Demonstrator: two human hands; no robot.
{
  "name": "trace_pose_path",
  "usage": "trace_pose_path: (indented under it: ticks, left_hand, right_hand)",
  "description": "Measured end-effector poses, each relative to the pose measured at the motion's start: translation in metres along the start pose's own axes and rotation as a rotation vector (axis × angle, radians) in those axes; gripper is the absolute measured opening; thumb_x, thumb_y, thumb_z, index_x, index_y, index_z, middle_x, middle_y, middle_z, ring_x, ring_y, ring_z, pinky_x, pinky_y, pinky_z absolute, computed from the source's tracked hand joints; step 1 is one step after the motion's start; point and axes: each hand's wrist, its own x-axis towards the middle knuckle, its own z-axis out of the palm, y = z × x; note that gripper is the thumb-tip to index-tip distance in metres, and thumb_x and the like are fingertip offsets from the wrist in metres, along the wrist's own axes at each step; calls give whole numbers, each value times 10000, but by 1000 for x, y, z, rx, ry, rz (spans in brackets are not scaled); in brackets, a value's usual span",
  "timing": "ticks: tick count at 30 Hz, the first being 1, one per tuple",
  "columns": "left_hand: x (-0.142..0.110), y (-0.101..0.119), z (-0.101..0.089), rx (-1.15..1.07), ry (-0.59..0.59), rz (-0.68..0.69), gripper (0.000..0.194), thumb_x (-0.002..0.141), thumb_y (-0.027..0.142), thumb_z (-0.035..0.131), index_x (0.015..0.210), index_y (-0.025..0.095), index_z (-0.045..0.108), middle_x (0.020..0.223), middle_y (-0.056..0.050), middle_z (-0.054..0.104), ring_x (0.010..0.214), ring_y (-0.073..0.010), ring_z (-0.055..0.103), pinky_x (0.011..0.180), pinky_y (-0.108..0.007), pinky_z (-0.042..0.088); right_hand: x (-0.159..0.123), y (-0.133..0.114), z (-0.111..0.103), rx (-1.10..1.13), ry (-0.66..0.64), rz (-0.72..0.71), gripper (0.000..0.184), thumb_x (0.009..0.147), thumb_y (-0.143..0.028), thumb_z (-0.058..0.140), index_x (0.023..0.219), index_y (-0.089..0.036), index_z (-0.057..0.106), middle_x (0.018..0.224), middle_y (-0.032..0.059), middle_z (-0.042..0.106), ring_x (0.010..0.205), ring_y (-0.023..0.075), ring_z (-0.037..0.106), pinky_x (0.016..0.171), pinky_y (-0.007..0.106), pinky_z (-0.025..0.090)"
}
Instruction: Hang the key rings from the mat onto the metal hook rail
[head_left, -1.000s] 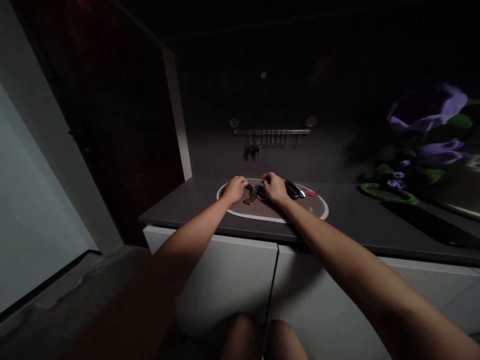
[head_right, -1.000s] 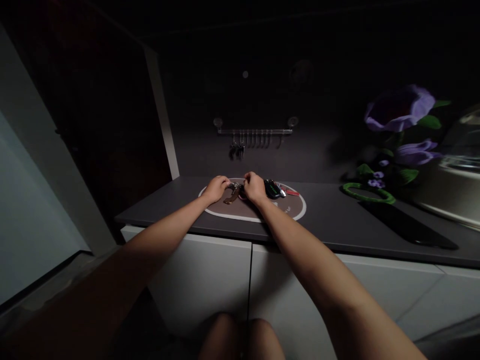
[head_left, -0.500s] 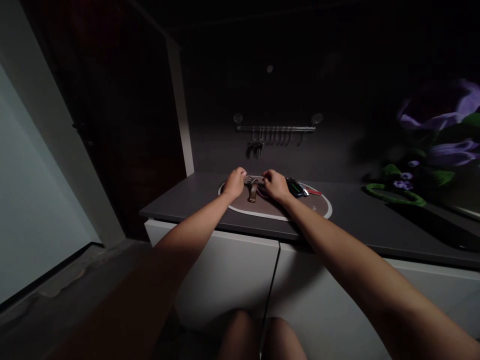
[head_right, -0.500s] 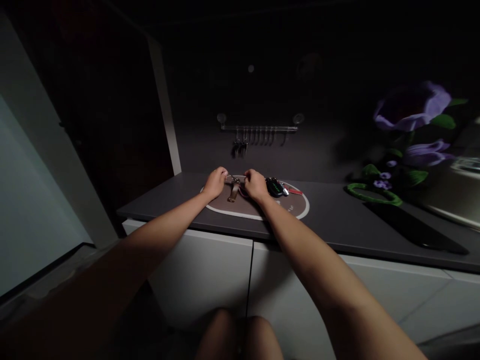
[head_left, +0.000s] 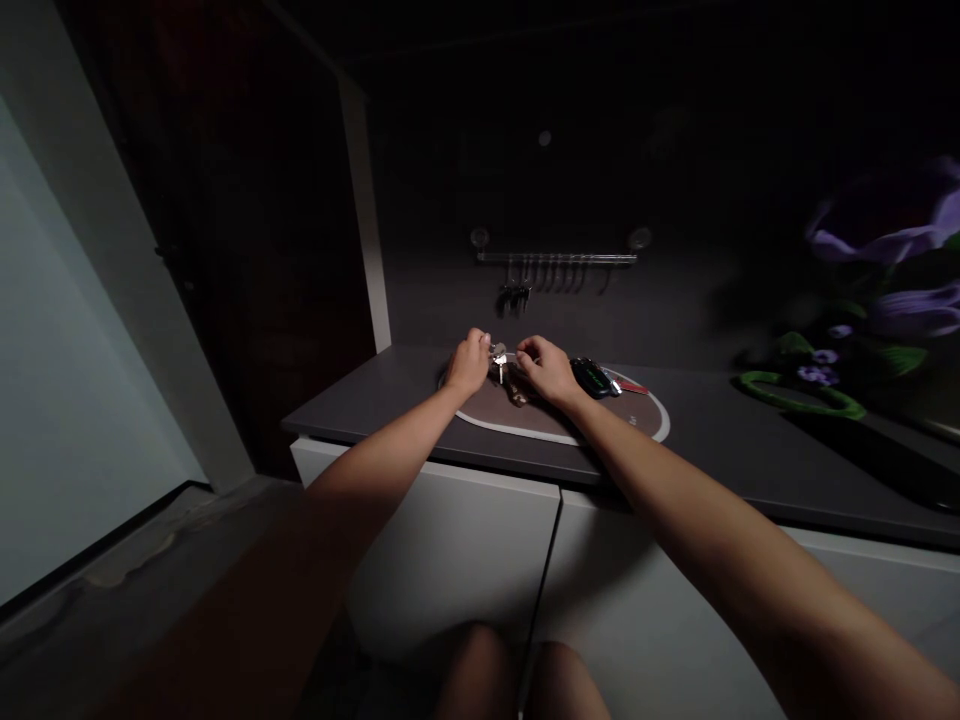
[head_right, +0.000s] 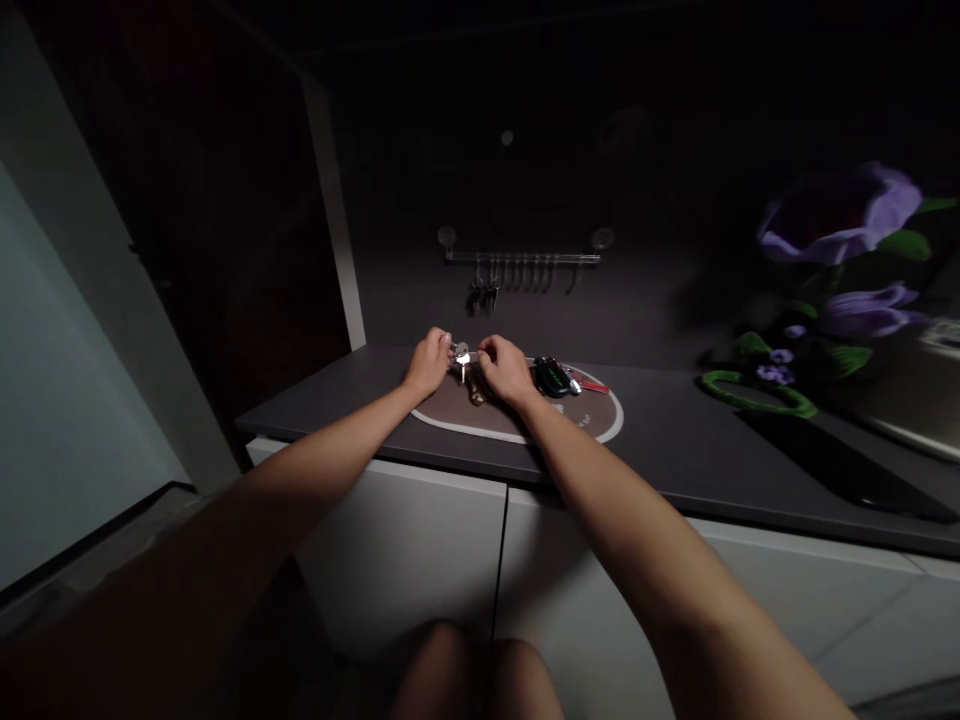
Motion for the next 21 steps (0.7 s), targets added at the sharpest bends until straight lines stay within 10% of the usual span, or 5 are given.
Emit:
trace_pose_path:
  ticks: [21]
  left_hand:
    - [-3,11,3,-525,-55,-120,251,887,402,331,779,182,383,496,80,478,357,-38,468,369,-130,358]
  right_hand:
    - [-2,-4,2,45,-69,-315,123,799,-216,500,891,-192,579,923,58,552,847,160,503,783,271,396]
